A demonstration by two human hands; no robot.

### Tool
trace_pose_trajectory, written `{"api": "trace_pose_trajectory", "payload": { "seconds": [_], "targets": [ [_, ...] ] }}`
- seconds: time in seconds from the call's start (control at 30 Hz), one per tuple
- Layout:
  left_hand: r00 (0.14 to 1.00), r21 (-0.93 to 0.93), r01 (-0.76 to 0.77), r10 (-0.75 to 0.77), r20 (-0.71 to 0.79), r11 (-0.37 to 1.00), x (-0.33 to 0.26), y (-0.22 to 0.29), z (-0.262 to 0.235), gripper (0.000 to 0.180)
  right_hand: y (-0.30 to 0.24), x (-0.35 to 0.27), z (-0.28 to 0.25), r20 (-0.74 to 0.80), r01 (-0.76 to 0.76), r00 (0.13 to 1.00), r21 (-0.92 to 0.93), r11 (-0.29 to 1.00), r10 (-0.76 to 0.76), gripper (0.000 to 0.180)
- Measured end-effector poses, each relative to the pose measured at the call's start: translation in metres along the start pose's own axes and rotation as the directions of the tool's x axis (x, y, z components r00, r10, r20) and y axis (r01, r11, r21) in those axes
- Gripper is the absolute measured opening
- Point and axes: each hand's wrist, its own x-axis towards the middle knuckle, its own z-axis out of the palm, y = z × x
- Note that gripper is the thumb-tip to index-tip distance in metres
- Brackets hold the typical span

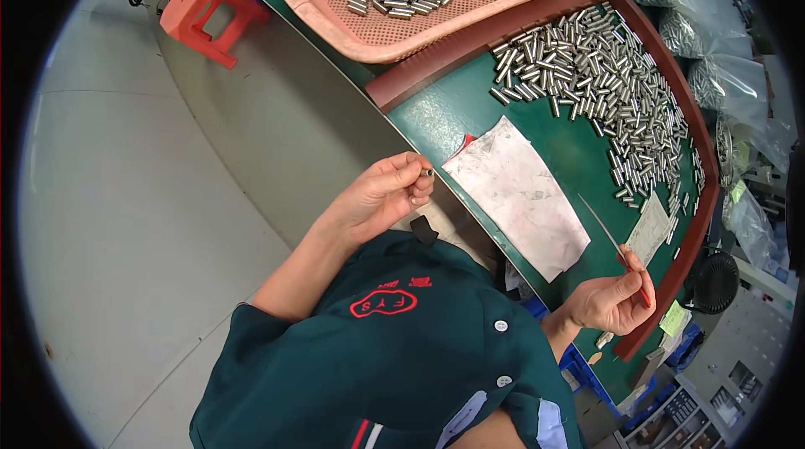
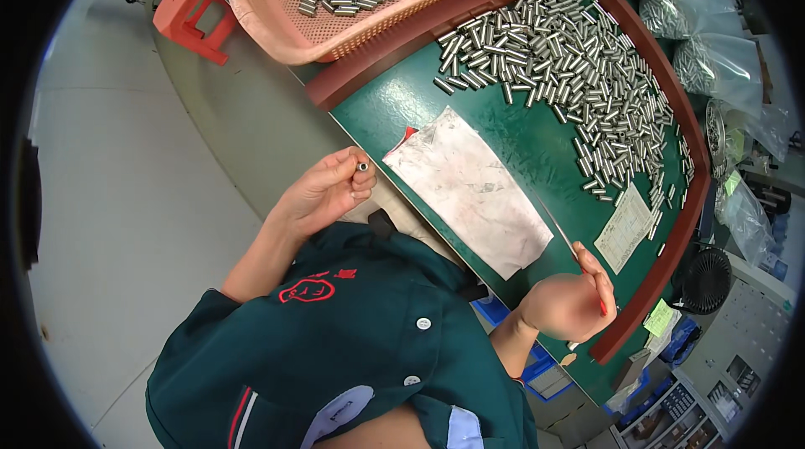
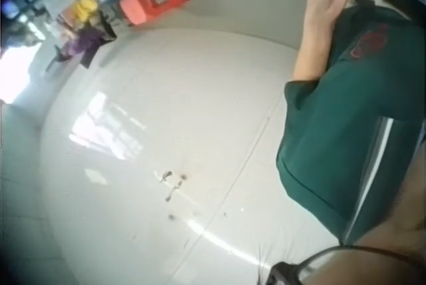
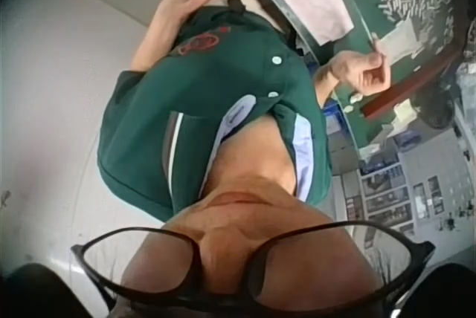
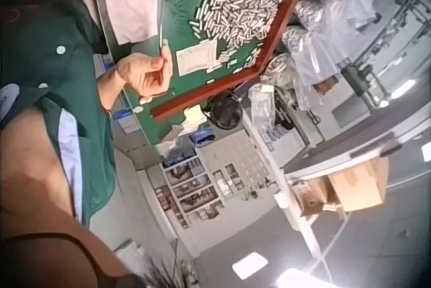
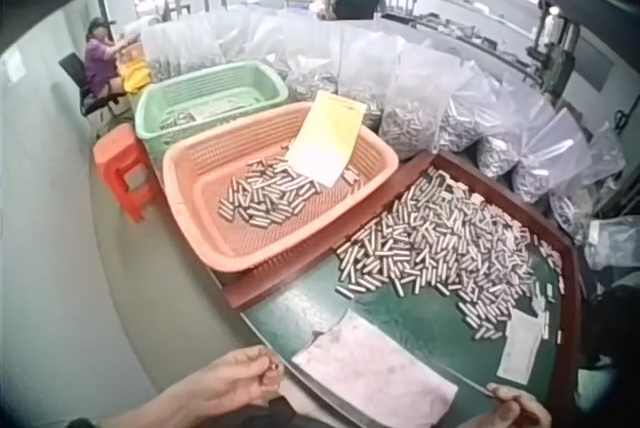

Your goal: Manually inspect and clean the interior of small cylindrical metal components using a thin probe tool.

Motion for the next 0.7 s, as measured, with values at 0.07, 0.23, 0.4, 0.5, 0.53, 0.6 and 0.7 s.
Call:
{"api": "trace_pose_trajectory", "payload": {
  "seconds": [0.07,0.23,0.4,0.5,0.53,0.6,0.7],
  "targets": [
    [1.0,-0.034,0.006,-0.006,0.003,0.999,0.0004,-0.0003,-0.0031,0.015,-0.0002,-0.0001,-0.0001,0.0,0.002,1.0,-0.007,1.0,-0.002,0.011],
    [1.0,-0.072,0.0,-0.002,-0.023,0.997,0.0011,-0.0027,-0.0077,0.015,-0.0001,-0.0004,0.0003,-0.001,-0.001,1.0,-0.012,1.0,0.001,0.012],
    [0.999,-0.085,0.002,-0.006,-0.044,0.996,0.0013,-0.0028,-0.0074,0.016,0.0003,-0.0002,-0.0015,0.007,0.01,1.0,-0.014,1.0,-0.01,0.013],
    [0.999,-0.122,0.005,-0.012,-0.053,0.993,0.0012,-0.003,-0.0089,0.016,-0.0019,-0.001,0.0016,-0.01,0.002,1.0,0.011,1.0,-0.002,0.012],
    [0.999,-0.121,0.006,-0.013,-0.051,0.993,0.0014,-0.003,-0.0078,0.016,-0.0027,-0.0011,0.0026,-0.027,-0.01,1.0,0.038,0.999,0.011,0.012],
    [0.993,-0.132,-0.001,-0.014,-0.117,0.991,0.0003,-0.0023,-0.0042,0.016,-0.0032,-0.0006,0.0024,-0.025,-0.009,1.0,0.041,0.999,0.01,0.013],
    [0.995,-0.159,0.003,-0.019,-0.096,0.987,0.0003,-0.0031,-0.0072,0.018,-0.0017,-0.0006,0.0002,-0.01,0.004,1.0,0.024,1.0,-0.004,0.012]
  ]
}}
